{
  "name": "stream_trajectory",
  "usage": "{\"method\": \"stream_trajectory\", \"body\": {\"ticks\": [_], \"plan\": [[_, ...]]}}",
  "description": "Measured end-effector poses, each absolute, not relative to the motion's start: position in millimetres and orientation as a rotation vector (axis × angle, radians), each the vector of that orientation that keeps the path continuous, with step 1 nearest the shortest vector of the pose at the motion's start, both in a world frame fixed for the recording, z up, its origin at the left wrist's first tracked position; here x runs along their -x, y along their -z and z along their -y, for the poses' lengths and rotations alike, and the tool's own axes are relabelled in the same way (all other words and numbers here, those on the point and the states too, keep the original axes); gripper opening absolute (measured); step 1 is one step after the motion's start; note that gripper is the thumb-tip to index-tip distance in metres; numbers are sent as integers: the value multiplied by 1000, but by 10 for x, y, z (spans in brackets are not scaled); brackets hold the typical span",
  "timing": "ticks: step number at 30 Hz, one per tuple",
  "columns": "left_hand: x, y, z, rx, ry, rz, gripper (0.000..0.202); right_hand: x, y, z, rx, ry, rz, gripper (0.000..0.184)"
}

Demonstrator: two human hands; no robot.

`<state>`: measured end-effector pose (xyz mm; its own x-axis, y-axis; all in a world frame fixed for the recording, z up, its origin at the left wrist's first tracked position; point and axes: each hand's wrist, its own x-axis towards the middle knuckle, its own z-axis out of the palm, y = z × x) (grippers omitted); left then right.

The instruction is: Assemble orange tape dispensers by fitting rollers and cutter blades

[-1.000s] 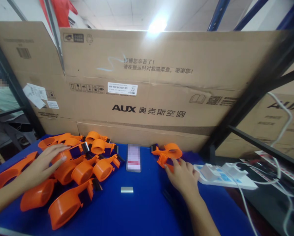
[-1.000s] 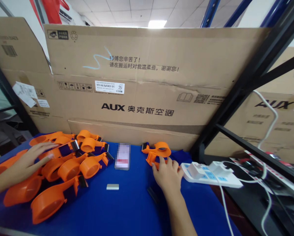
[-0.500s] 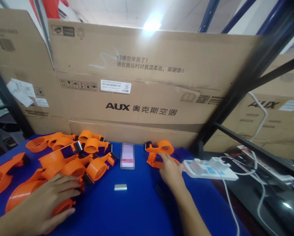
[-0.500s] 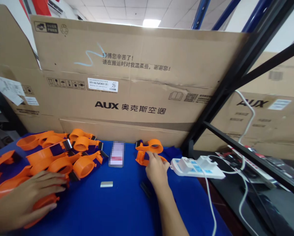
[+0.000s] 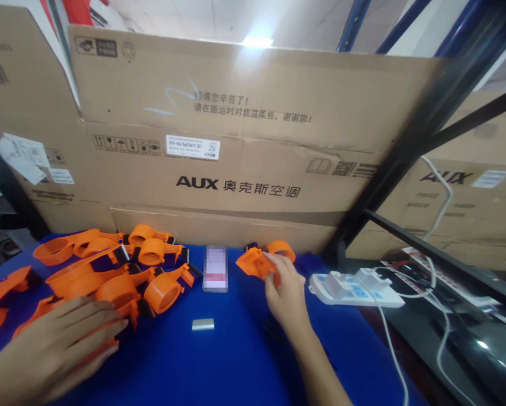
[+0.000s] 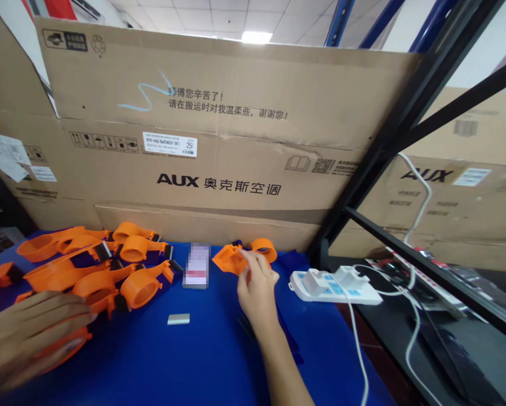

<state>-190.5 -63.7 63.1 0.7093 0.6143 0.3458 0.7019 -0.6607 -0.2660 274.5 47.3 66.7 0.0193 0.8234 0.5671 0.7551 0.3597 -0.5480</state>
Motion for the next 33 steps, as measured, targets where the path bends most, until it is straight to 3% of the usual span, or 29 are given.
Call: {"method": "stream_trajectory", "body": {"ticks": [4, 7, 10, 13, 18, 21, 24, 26, 29, 33], "plan": [[1352, -625, 737, 2594, 640, 1352, 70, -2553, -691, -373, 1129, -542, 1623, 33], [666, -563, 656, 2756, 1080, 1710, 76, -2424, -656, -305, 924, -947, 1533, 32], [5, -443, 411, 2905, 1478, 1781, 90, -2317, -645, -228, 807, -1281, 1436, 31], [-456, -341, 107, 2932, 1927, 1685, 77, -2272, -657, -194, 769, -1423, 1441, 27], [-599, -241, -219, 2835, 2513, 1703, 44, -2456, -675, -298, 894, -1292, 1578, 34], [-430, -168, -269, 2659, 2997, 1694, 29, -2713, -649, -416, 1223, -951, 1663, 41], [-300, -124, -267, 2400, 3439, 1576, 32, -2952, -580, -512, 1710, -402, 1851, 35], [-284, -122, -258, 2282, 3583, 1549, 37, -3036, -530, -539, 1888, -218, 2023, 34], [-318, -129, -252, 2209, 3587, 1660, 33, -3059, -508, -529, 1923, -215, 2186, 33], [-341, -112, -264, 2212, 3558, 1768, 27, -3104, -604, -479, 1732, -552, 2286, 36]]}}
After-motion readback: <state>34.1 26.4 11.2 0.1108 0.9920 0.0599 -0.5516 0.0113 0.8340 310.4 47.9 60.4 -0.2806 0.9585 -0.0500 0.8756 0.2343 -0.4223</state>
